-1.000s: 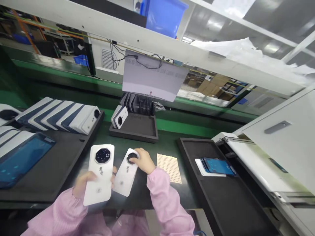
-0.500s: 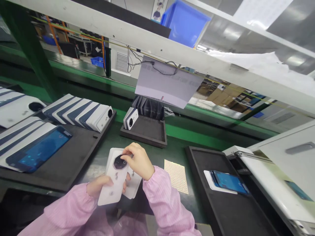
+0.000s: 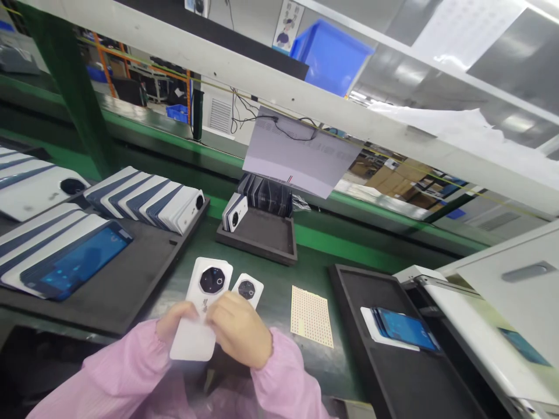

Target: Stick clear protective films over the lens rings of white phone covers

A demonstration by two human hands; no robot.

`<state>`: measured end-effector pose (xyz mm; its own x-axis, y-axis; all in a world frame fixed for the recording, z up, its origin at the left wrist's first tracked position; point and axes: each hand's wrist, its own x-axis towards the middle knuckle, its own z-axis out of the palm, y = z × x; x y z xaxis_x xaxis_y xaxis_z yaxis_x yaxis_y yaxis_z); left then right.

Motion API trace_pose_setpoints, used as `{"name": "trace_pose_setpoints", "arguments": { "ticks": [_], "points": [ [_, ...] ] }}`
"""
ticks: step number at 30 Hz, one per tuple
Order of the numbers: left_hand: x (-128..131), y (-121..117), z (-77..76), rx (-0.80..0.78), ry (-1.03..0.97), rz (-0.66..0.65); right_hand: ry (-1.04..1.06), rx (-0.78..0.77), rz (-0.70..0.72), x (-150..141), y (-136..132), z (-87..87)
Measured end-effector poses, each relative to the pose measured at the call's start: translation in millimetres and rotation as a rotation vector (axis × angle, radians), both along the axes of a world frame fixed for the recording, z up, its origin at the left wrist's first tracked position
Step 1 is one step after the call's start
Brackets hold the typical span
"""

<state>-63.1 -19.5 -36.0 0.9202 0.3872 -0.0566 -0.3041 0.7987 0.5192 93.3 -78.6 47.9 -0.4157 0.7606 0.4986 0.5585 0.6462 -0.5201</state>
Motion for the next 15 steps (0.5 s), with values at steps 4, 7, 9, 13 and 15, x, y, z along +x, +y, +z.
{"name": "trace_pose_setpoints", "arguments": {
  "ticks": [4,7,9,13,15],
  "points": [
    [2,1,3.8,-0.033,-0.064,-0.041,0.541,-0.163,0.013,33,-6,17.2],
    [2,1,5.6,-0.030,-0.075,-0.072,0.834,-0.073,-0.199,59,20,20.0],
    [2,2,4.1,-0.020,-0.074,-0.075,0.933,-0.078,-0.261,65,43,9.5],
    [2,3,-2.0,-0.011,-0.047,-0.095,1.072,-0.243,-0.253,55,73,-26.1],
    [2,4,-3.3,-0.016,-0.022,-0.110,1.098,-0.331,-0.237,49,75,-39.0]
  ]
}}
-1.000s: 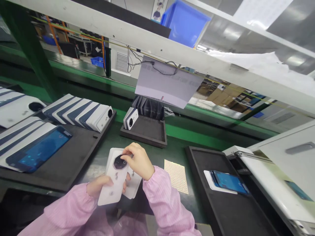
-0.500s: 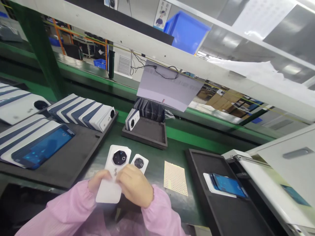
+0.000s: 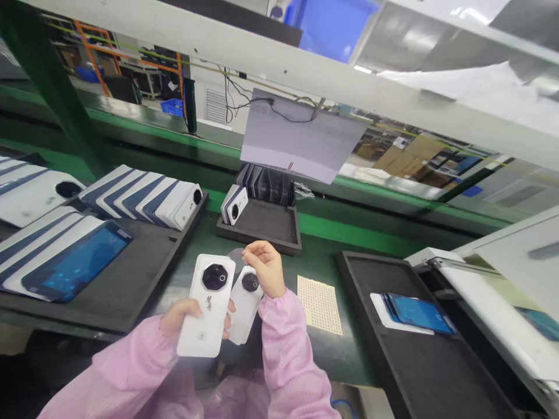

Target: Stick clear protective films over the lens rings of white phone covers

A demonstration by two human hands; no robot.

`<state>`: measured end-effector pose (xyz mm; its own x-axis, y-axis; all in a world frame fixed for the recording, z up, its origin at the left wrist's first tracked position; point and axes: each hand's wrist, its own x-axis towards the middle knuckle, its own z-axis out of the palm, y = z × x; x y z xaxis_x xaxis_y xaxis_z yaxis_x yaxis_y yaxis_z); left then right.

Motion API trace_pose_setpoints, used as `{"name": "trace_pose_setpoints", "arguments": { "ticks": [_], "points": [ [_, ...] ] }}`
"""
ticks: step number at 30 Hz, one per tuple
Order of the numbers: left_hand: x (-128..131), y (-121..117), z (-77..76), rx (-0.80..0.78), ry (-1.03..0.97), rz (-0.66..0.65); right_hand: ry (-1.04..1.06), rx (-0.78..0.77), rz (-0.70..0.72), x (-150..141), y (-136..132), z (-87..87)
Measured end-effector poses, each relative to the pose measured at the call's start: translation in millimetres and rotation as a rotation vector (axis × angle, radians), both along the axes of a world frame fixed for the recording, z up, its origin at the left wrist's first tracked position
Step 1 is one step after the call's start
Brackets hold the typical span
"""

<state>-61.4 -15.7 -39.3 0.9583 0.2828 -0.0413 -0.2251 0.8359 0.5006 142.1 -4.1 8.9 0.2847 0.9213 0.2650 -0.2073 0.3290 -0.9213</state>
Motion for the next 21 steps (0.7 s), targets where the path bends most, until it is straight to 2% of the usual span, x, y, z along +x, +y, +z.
{"name": "trace_pose_setpoints", "arguments": {
  "ticks": [3,8,21],
  "points": [
    [1,0,3.3,-0.006,0.046,-0.019,0.067,-0.018,0.039,-2,-4,-4.7],
    [4,-1,15.3,-0.016,0.094,-0.038,0.126,-0.041,0.002,4,-9,4.5],
    [8,-1,19.1,-0.016,0.130,-0.034,-0.118,-0.096,-0.076,1,-20,11.4]
  ]
}}
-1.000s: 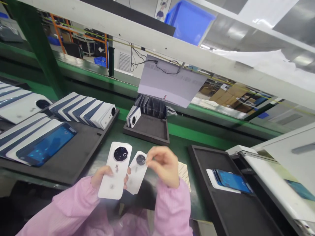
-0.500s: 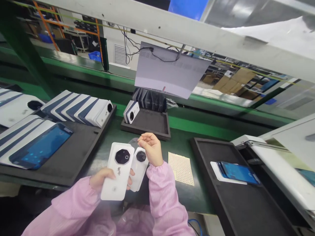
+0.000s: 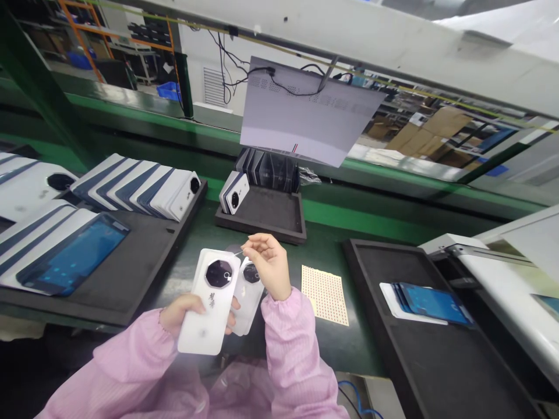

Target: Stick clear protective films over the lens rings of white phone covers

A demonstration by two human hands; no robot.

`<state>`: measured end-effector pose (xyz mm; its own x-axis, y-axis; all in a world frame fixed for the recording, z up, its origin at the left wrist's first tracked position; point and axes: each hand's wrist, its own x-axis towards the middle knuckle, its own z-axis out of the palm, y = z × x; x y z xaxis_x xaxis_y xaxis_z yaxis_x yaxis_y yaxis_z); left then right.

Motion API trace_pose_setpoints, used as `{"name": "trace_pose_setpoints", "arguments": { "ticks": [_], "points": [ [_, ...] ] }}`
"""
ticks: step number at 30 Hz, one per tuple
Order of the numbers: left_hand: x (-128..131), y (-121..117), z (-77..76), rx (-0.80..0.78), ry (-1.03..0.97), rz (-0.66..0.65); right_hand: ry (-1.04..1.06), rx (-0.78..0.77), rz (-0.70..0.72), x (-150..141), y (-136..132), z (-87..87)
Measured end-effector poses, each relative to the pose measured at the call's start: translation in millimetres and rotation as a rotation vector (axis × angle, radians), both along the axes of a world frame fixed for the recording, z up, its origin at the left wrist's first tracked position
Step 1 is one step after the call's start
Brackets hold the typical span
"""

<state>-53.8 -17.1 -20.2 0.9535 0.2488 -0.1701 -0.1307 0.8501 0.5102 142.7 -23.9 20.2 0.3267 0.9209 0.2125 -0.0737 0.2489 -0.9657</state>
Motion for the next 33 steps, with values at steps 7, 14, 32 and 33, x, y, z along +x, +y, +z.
{"name": "trace_pose_setpoints", "arguments": {
  "ticks": [7,14,32,33],
  "points": [
    [0,0,1.0,-0.001,-0.006,-0.012,0.043,0.049,-0.053,3,3,-4.1],
    [1,0,4.3,-0.001,-0.005,-0.017,-0.005,0.057,-0.045,-3,1,0.1],
    [-4,1,-21.1,0.018,0.045,0.005,-0.362,0.048,0.187,-12,-7,2.9],
    [-4,1,-20.1,0.021,0.051,-0.001,-0.367,0.048,0.190,-12,-7,3.1]
  ]
}}
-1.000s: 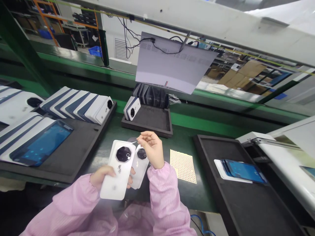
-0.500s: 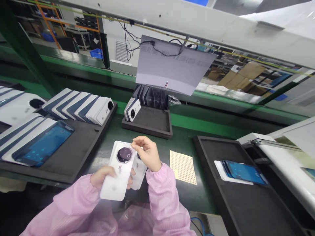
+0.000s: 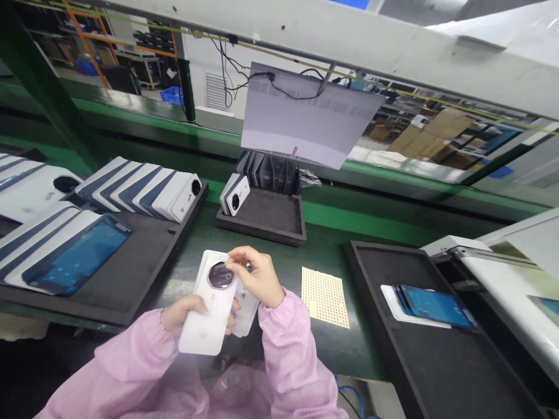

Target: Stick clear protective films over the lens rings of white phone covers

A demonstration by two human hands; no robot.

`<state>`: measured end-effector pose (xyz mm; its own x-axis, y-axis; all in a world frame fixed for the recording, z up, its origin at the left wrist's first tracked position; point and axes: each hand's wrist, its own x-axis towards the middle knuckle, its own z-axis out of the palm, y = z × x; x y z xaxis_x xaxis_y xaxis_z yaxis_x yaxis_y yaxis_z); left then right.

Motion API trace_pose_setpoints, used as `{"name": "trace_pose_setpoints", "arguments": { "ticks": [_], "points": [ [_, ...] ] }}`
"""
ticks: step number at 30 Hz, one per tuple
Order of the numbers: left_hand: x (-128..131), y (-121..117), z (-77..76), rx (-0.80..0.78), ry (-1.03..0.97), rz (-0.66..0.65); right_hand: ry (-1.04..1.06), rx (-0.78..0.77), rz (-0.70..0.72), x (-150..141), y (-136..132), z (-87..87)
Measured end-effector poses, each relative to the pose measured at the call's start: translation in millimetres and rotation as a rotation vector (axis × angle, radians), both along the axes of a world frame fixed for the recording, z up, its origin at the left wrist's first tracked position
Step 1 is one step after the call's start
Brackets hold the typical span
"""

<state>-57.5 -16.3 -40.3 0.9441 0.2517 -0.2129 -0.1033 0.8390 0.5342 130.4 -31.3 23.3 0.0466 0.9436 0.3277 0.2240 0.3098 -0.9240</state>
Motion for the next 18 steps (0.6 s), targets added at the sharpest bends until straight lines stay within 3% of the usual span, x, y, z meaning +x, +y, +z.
{"name": "trace_pose_setpoints", "arguments": {
  "ticks": [5,13,18],
  "points": [
    [-0.3,0.8,5.0,0.002,0.021,-0.009,-0.022,-0.007,0.000,-1.0,-0.2,0.2],
    [0.8,-0.3,5.2,0.007,0.011,0.006,0.220,-0.022,0.011,2.4,-0.8,-4.7],
    [-0.5,0.3,8.2,0.005,0.015,-0.009,0.108,-0.041,0.039,0.1,-0.3,-3.4]
  ]
}}
